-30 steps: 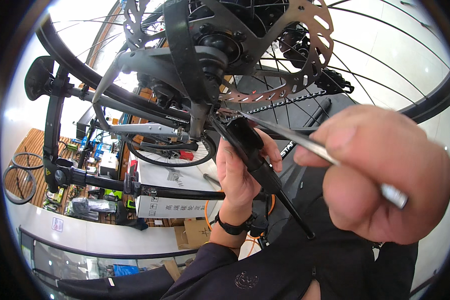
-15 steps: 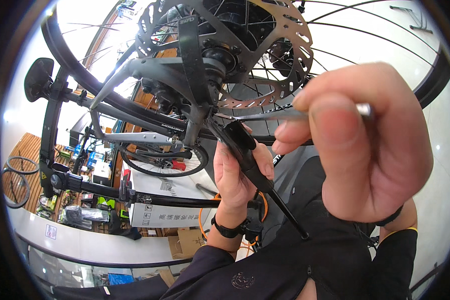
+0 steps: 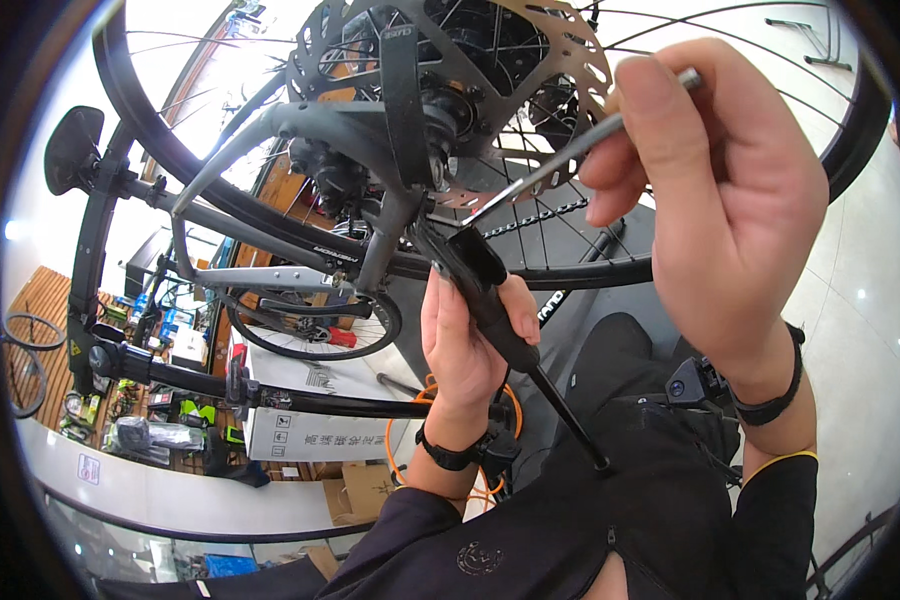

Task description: The person installs a kickstand onto the rear chainstay of a bicycle by positioning the stand and using a hex key to tighten the mounting bolt.

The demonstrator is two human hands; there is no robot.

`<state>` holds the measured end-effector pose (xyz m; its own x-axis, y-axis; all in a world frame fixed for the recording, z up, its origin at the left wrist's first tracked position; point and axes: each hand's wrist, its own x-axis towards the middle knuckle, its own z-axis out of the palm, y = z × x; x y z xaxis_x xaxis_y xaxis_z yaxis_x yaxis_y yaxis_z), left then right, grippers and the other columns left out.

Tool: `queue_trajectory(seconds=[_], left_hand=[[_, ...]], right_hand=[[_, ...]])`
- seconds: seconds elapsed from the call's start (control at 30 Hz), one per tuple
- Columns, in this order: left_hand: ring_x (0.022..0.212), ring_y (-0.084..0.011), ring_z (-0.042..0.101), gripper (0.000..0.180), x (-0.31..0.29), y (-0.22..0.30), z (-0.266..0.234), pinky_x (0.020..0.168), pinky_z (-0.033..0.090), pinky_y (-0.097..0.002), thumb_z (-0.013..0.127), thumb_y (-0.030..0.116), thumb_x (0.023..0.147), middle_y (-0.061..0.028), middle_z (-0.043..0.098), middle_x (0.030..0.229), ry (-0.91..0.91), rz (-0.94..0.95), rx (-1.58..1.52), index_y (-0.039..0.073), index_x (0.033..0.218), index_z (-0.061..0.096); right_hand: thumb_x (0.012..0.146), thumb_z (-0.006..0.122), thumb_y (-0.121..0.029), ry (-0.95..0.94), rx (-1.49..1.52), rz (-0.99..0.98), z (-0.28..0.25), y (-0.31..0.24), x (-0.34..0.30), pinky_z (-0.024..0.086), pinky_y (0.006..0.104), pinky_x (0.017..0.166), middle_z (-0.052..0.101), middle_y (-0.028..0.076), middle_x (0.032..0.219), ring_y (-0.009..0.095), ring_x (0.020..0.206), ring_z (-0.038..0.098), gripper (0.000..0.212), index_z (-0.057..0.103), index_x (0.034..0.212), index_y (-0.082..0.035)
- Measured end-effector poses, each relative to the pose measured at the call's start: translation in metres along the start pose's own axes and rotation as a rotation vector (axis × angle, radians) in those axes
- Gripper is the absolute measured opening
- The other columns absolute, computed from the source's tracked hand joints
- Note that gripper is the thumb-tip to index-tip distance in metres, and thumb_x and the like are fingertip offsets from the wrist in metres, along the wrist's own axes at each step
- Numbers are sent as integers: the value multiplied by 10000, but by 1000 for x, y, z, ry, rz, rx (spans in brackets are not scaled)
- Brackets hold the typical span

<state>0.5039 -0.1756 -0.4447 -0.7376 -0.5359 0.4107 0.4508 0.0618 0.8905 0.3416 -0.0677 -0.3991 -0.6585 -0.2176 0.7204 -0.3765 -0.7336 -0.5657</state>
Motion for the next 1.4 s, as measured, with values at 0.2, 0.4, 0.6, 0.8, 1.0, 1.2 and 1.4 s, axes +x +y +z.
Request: queue_trajectory(seconds=[0.2, 0.4, 0.6, 0.8, 1.0, 1.2, 1.4], left_hand=[[537, -167, 473, 462, -3, 2, -5, 525, 396, -288, 317, 426, 1032, -74, 503, 615, -27, -5, -9, 21, 1208, 452], [616, -211, 558, 349, -3, -7, -17, 564, 487, -301, 294, 335, 1054, -162, 564, 704, -83, 36, -81, 22, 1125, 432], [620, -196, 560, 359, -4, -5, -13, 571, 491, -291, 307, 342, 1052, -163, 574, 728, -52, 4, -160, 20, 1155, 430], [606, -183, 557, 363, -1, -5, -14, 568, 491, -285, 322, 346, 1049, -158, 578, 733, -87, 31, -127, 21, 1169, 431], [609, -189, 553, 362, -1, -10, -15, 553, 479, -281, 326, 346, 1048, -153, 572, 725, -105, 39, -189, 22, 1169, 432], [613, -191, 549, 370, -9, -8, -10, 549, 474, -276, 328, 359, 1047, -151, 565, 717, 29, -34, -194, 25, 1164, 436], [607, -184, 551, 366, -9, -9, 0, 556, 478, -269, 333, 359, 1046, -150, 570, 727, 116, -34, -305, 33, 1179, 433]], right_hand=[[1013, 480, -176, 10, -143, -34, -12, -6, 0, 473, 213, 508, 615, 91, 713, 119, 525, 585, 225, 566, 982, 30], [994, 501, -195, -155, -322, -352, -13, -29, -38, 533, 312, 524, 611, 161, 759, 229, 569, 626, 248, 488, 1051, 46], [973, 535, -286, -201, -327, -610, 6, -23, -53, 564, 372, 476, 578, 161, 750, 257, 550, 617, 360, 456, 1044, 58], [983, 508, -311, -224, -303, -699, 12, -17, -61, 589, 379, 483, 567, 155, 744, 243, 545, 616, 377, 446, 1033, 58], [973, 529, -300, -220, -319, -644, 8, -25, -58, 575, 374, 492, 603, 160, 781, 260, 579, 642, 371, 451, 1089, 44], [983, 526, -257, -372, -337, -461, -15, -30, -41, 560, 365, 537, 629, 161, 780, 290, 634, 673, 313, 458, 1127, 13], [971, 540, -312, -359, -302, -612, -4, -29, -42, 586, 375, 545, 622, 170, 770, 272, 641, 671, 357, 485, 1035, 36]])
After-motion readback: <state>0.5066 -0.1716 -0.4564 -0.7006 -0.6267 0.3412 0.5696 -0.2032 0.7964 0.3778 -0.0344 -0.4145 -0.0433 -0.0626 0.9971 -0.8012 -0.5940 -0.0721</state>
